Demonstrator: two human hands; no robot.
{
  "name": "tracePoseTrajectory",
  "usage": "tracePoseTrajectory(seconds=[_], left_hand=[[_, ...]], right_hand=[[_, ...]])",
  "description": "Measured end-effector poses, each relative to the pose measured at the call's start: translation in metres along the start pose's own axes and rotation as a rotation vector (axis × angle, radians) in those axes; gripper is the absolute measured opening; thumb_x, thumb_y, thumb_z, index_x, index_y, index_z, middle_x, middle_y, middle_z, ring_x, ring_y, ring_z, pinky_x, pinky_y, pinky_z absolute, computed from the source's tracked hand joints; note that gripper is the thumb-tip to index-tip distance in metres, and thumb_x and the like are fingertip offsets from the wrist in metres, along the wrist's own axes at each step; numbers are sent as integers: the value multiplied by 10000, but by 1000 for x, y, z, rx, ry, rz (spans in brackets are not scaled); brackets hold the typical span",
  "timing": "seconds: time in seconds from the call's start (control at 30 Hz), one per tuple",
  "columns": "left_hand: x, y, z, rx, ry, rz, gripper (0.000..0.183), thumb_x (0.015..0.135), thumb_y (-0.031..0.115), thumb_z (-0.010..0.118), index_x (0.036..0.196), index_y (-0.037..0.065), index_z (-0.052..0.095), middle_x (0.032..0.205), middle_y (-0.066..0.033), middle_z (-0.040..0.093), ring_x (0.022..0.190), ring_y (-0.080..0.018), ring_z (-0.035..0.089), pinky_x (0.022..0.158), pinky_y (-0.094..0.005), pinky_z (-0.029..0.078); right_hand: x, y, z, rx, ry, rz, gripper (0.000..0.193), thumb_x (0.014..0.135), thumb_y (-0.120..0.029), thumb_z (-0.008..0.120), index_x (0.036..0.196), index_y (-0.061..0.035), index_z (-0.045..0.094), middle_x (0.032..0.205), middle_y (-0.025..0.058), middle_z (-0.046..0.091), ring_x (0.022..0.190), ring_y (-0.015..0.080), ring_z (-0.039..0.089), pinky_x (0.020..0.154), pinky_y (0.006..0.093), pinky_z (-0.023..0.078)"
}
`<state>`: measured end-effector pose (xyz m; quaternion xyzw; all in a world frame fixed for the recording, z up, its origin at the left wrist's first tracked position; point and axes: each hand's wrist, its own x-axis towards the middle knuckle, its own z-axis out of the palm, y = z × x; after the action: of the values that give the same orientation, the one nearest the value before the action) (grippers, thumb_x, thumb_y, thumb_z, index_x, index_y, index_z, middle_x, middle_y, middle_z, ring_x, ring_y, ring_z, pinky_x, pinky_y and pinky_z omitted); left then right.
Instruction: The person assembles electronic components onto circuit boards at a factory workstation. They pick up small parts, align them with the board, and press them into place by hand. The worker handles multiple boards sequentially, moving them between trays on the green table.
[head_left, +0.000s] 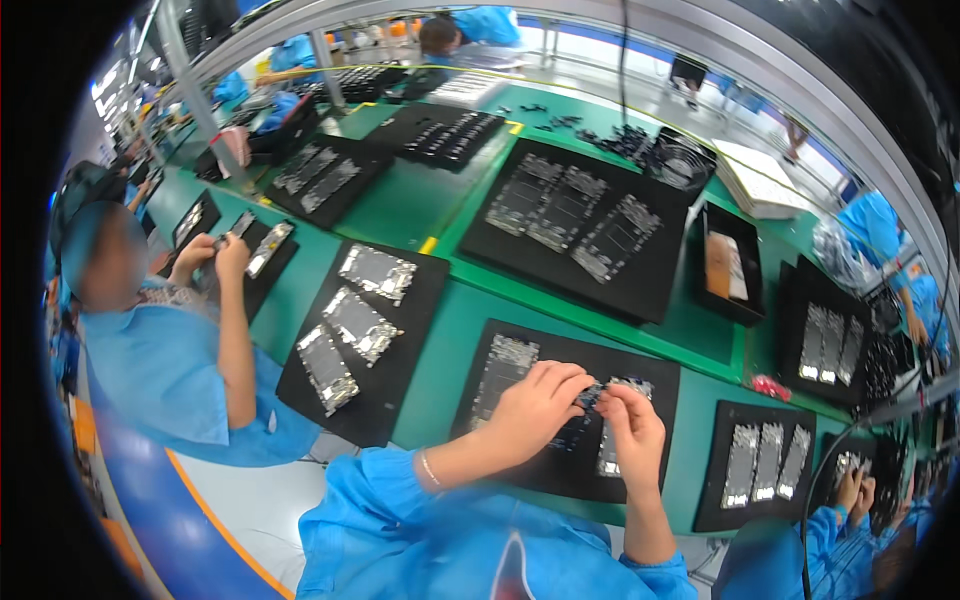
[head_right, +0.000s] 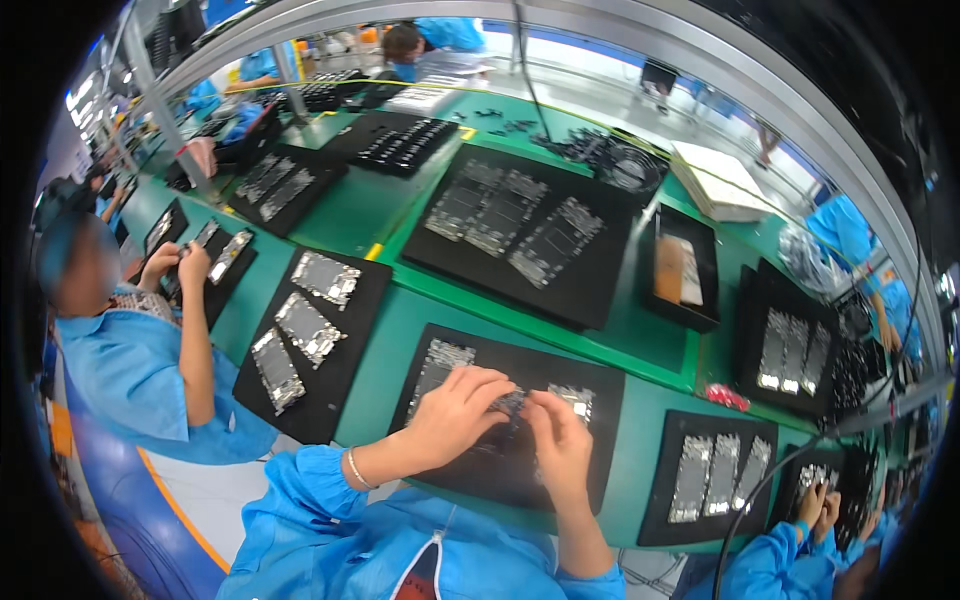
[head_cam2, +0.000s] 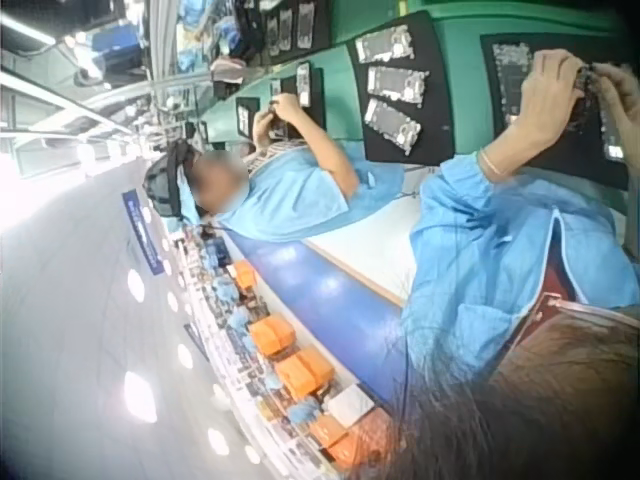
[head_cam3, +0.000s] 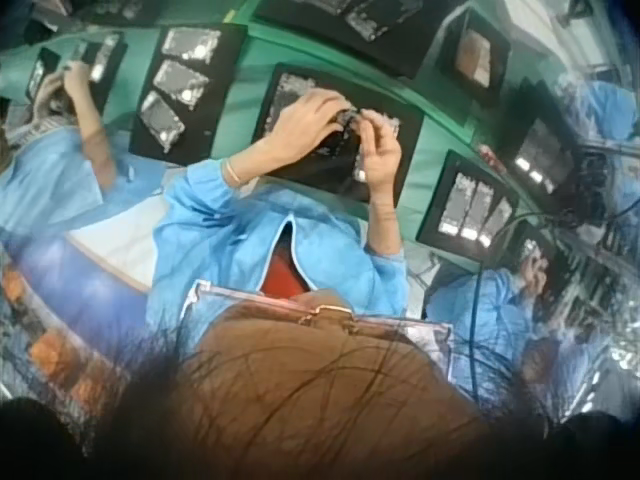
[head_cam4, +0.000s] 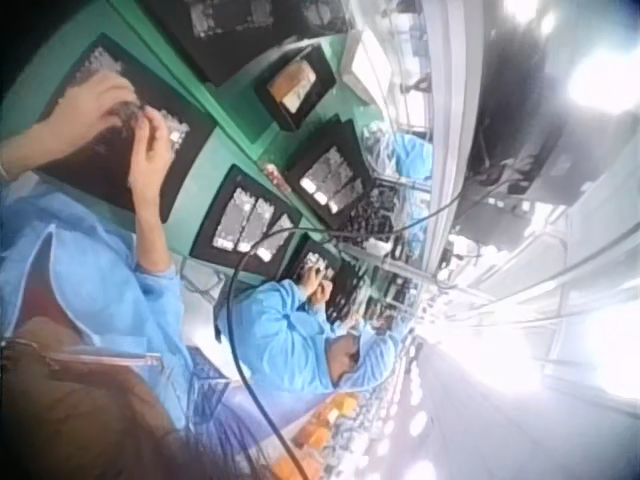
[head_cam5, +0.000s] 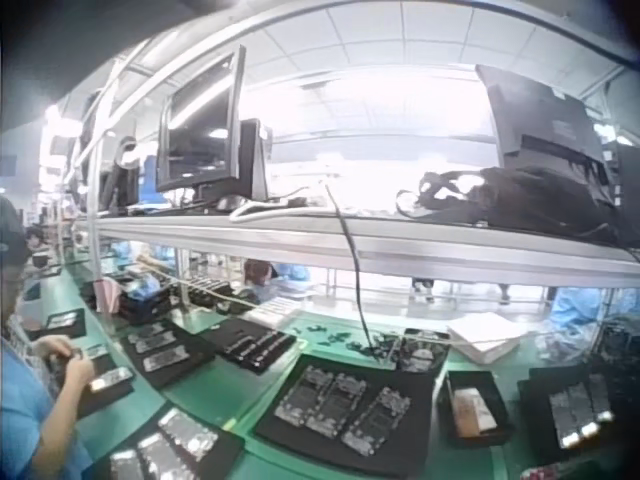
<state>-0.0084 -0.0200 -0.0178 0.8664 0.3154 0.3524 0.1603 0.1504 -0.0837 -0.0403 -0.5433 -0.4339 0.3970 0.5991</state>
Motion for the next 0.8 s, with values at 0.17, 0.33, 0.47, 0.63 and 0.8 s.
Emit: tracePoseTrajectory(seconds=[0.17, 0.33, 0.47, 0.63, 0.8], left_hand=[[-8, 9, 3, 61, 31, 63, 430, 700, 126, 719, 1092, 58, 556, 1082, -87, 557, 975, -295, 541, 785, -356, 500], [-15, 12, 7, 107, 78, 105, 448, 685, 103, 729, 1095, 55, 554, 1081, -87, 558, 956, -292, 548, 751, -343, 514], [-18, 12, 7, 106, 120, 113, 463, 671, 85, 736, 1096, 55, 553, 1077, -87, 561, 932, -287, 559, 739, -336, 517], [-22, 15, 7, 87, 137, 93, 483, 661, 70, 741, 1101, 52, 545, 1075, -87, 566, 923, -286, 568, 737, -338, 520], [-24, 16, 7, 73, 168, 111, 504, 650, 55, 749, 1104, 41, 531, 1076, -92, 571, 917, -284, 574, 750, -338, 522]], right_hand=[[-8, 9, -4, -93, 44, -24, 128, 855, -40, 609, 975, 5, 621, 910, 65, 650, 840, 124, 626, 756, 248, 494], [-15, 0, 4, -210, 116, -135, 128, 789, -12, 663, 909, -6, 616, 869, 70, 633, 777, 133, 616, 708, 252, 491], [-16, -7, 10, -280, 124, -202, 147, 764, -6, 681, 890, -12, 606, 848, 75, 627, 753, 147, 619, 682, 258, 489], [-15, -8, 12, -303, 118, -204, 156, 750, -21, 696, 870, -19, 596, 822, 70, 618, 737, 155, 618, 666, 266, 485], [-17, -12, 8, -259, 78, -114, 148, 752, -38, 697, 856, -20, 593, 815, 59, 613, 741, 143, 606, 672, 268, 479]])
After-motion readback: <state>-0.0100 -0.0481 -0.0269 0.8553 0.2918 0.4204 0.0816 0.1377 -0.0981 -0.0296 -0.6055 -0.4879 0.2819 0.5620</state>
